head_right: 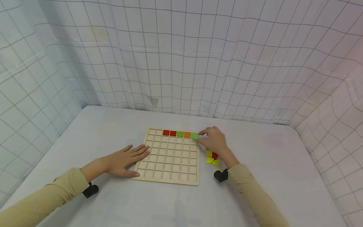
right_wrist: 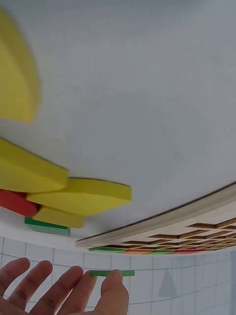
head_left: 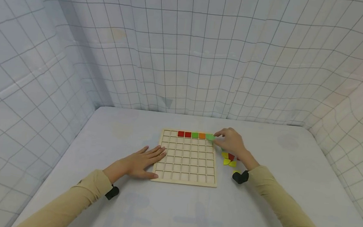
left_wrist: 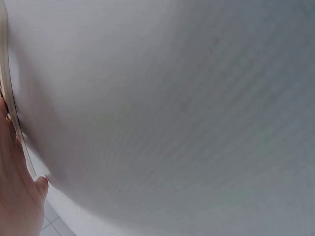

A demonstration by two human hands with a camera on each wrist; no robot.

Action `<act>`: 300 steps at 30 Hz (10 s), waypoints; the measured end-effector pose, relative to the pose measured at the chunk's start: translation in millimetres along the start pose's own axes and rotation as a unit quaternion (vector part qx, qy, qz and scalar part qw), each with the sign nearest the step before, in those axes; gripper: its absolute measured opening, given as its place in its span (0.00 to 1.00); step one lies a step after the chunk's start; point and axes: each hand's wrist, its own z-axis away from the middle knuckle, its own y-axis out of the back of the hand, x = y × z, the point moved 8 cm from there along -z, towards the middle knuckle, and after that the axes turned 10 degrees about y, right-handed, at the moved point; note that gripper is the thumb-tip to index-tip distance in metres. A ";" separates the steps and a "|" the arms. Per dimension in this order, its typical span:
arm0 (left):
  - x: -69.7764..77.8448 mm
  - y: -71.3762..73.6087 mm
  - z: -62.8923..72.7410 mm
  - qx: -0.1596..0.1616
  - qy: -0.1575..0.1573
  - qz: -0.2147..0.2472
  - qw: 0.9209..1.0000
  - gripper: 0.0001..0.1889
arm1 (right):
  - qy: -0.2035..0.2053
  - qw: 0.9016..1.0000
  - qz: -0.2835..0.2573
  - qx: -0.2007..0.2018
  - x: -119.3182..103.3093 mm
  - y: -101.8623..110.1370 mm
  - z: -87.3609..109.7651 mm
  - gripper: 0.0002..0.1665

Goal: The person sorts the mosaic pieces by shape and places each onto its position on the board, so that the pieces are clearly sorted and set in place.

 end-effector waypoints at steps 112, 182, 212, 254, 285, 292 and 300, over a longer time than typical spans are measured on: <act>1.2 0.6 0.8 -0.025 0.007 0.003 1.000 0.45 | 0.032 0.996 0.008 -0.077 -93.3 -85.3 -101.3 0.17; 1.0 -2.3 -0.4 -0.005 -0.003 -0.001 1.000 0.45 | -0.015 1.000 -0.004 -0.019 12.9 1.6 5.7 0.17; 3.4 -1.4 -0.3 -0.010 0.000 -0.007 1.000 0.46 | 0.011 0.998 0.004 -0.059 38.5 5.4 43.7 0.18; 2.9 -0.6 -0.1 -0.009 0.006 -0.008 1.000 0.45 | 0.026 0.997 0.026 -0.070 36.3 1.9 44.4 0.15; 5.1 -0.2 1.3 -0.008 0.001 -0.006 1.000 0.45 | 0.020 0.998 0.041 -0.036 20.7 1.7 25.8 0.16; 5.2 0.6 0.8 -0.010 0.004 -0.006 1.000 0.45 | 0.032 0.998 0.034 -0.035 9.7 0.6 16.0 0.15; 4.3 0.0 1.2 -0.007 -0.001 -0.008 1.000 0.45 | 0.059 0.998 0.027 -0.020 -5.6 -4.4 4.8 0.17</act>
